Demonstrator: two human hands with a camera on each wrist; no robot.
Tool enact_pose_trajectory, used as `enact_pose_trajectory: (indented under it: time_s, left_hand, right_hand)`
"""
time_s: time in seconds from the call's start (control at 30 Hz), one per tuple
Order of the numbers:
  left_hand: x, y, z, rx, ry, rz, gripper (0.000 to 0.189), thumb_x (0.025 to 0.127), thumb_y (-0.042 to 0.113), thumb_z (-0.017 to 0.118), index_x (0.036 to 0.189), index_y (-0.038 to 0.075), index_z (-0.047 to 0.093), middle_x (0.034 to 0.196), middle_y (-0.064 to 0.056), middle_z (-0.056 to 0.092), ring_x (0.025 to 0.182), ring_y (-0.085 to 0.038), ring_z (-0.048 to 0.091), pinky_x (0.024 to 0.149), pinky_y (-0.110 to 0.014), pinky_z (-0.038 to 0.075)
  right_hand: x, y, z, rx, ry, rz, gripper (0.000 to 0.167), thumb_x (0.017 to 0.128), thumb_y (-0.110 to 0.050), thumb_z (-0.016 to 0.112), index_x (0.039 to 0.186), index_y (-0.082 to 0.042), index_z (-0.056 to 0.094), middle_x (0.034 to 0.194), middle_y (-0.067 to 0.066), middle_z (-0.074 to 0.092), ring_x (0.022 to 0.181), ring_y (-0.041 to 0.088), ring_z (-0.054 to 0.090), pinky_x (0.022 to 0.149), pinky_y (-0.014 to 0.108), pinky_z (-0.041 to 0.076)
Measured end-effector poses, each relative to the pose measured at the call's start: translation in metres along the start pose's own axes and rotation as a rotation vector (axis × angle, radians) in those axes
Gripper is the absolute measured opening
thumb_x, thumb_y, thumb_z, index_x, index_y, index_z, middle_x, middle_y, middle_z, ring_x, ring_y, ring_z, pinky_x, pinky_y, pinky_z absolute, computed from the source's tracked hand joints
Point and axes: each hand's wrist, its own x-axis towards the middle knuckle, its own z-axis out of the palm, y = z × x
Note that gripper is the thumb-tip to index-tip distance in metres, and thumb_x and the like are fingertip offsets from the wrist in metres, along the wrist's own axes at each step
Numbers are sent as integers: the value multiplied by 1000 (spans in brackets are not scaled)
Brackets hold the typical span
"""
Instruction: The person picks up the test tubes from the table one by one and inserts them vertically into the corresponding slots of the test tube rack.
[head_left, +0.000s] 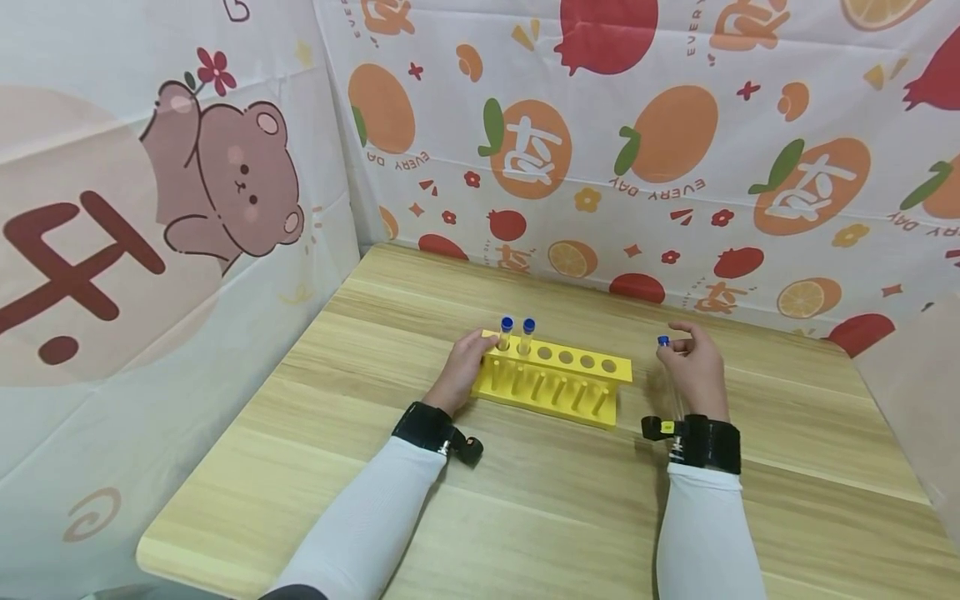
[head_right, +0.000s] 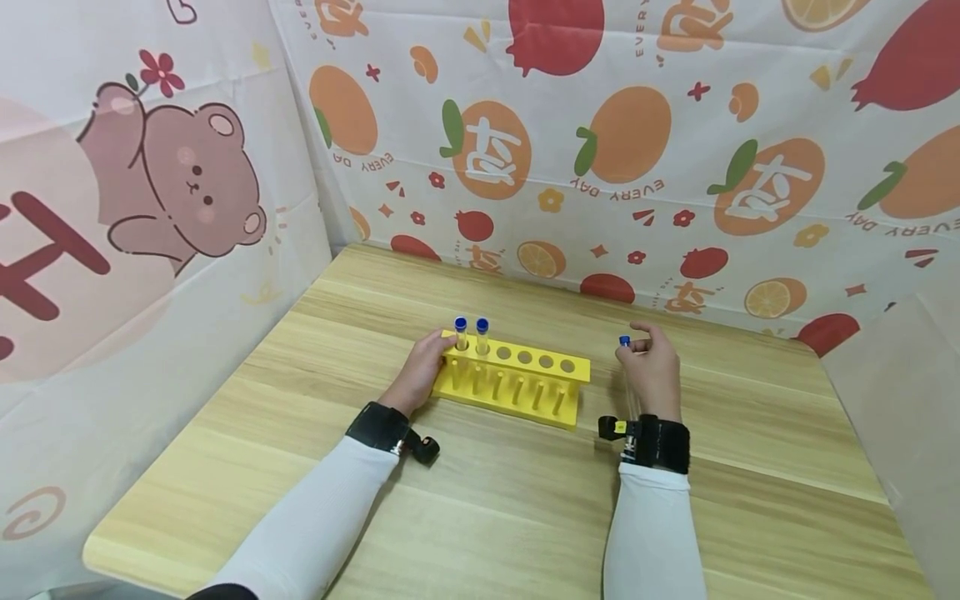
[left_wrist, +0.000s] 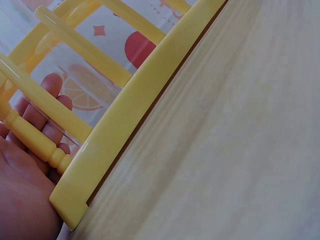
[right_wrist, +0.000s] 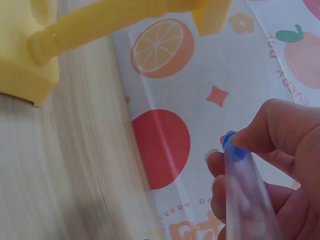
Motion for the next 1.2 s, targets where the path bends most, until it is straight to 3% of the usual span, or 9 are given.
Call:
enact_pose_trajectory:
  time_s: [0.13, 0.3, 0.6, 0.87, 1.1, 1.2]
  left_hand:
    - [0, 0, 1, 2, 1, 11, 21, 96, 27, 51, 99, 9, 61, 106, -4, 60, 93, -14, 56, 77, -25, 48]
    - [-1, 1, 1, -16, 1, 16, 19, 96, 26, 51, 97, 10, 61, 99, -2, 61, 85, -11, 57, 71, -23, 49]
    - [1, 2, 1, -28, 5, 22, 18, 96, 25, 51, 93, 10, 60, 97, -1, 59, 86, -11, 56, 74, -23, 48]
    - [1, 3, 2, -66, -3, 23, 15, 97, 22, 53, 93, 9, 60, 95, 0, 59, 86, -12, 56, 78, -24, 49]
    - [-2, 8, 2, -67, -13, 9, 14, 100, 19, 51, 91, 11, 59, 92, 2, 59, 82, -11, 56, 76, -26, 49]
    - [0, 3, 1, -56, -1, 20, 15, 98, 22, 53, 91, 10, 59, 92, 1, 58, 83, -11, 55, 75, -24, 47]
  right_hand:
    - [-1, -3, -1, 10, 36, -5, 49, 95, -23, 59, 142, -15, 47, 108, 11, 59, 90, 22, 53, 70, 23, 46]
    - [-2, -7, -3, 39, 110, -68, 44, 95, -29, 61, 136, -15, 55, 102, 8, 60, 82, 17, 55, 63, 20, 46]
    - [-9, -23, -6, 157, 225, -187, 39, 94, -34, 65, 130, -21, 61, 98, 1, 62, 72, 11, 60, 62, 16, 50]
    - [-14, -35, -10, 218, 276, -272, 36, 95, -39, 61, 130, -28, 61, 103, -3, 63, 67, 11, 61, 61, 17, 50]
    - [-15, -37, -7, 204, 308, -353, 28, 98, -34, 59, 116, -17, 71, 98, -4, 63, 61, 9, 57, 48, 18, 40]
    - [-16, -37, -6, 189, 301, -339, 29, 97, -36, 60, 114, -16, 72, 94, -3, 63, 62, 8, 56, 49, 18, 38]
